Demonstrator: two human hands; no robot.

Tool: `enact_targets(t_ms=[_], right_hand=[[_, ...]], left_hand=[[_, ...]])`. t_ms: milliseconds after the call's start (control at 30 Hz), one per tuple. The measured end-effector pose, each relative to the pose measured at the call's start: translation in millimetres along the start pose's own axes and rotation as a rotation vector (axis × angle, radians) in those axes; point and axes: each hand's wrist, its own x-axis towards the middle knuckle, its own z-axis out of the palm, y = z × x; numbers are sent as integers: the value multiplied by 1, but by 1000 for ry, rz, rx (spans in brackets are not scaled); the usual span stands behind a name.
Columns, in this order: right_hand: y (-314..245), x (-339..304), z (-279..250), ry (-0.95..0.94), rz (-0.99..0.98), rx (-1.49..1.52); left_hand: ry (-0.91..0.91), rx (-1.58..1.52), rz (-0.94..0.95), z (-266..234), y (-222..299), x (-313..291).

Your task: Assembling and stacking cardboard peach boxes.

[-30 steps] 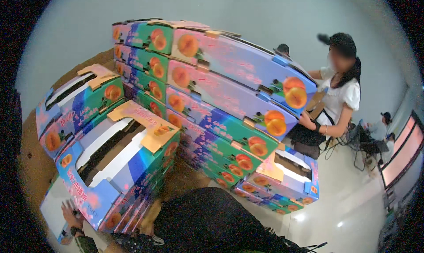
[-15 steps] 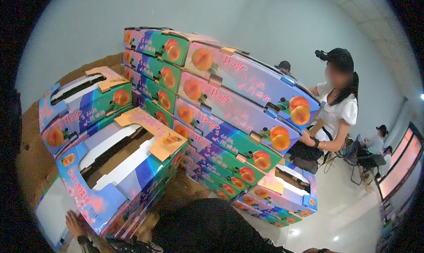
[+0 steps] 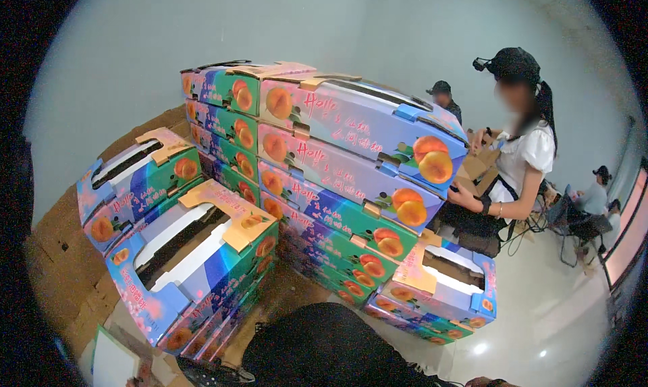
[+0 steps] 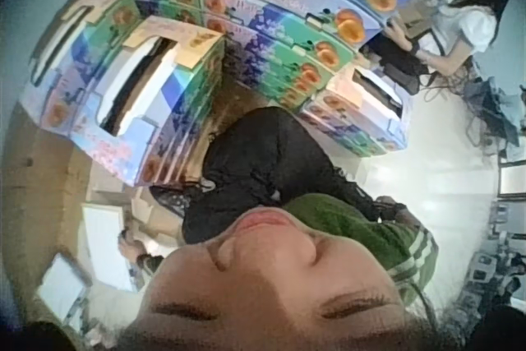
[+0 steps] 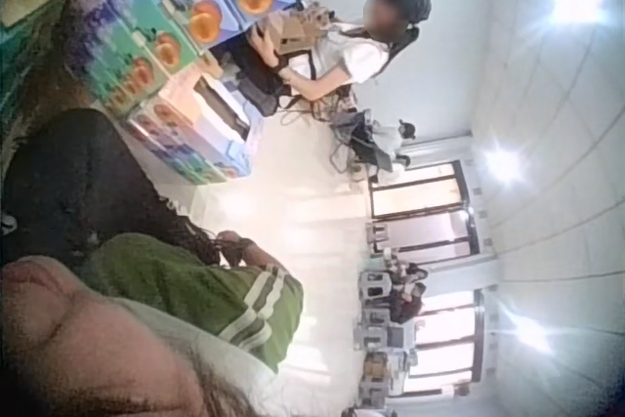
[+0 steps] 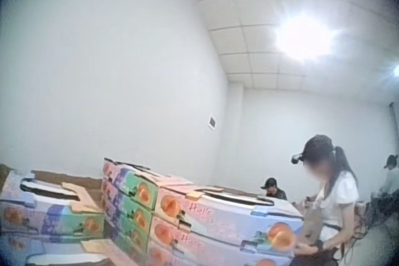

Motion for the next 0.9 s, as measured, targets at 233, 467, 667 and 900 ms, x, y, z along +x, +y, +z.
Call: enact_targets(t_ms=[233,467,667,900], right_hand=[[1,30,3,-12,-81,0],[-44,43,-25,51,-181,-126],[-59,20,-26,173,-61,-120],[-57,30,-31,124,-185,-299]], left_hand=[[-347,-535,-341,-37,-41,-70],[-739,560,-475,-61,20,45],[-741,607,-614,3,-7,32],[-645,388,-624,-58,21,-6]])
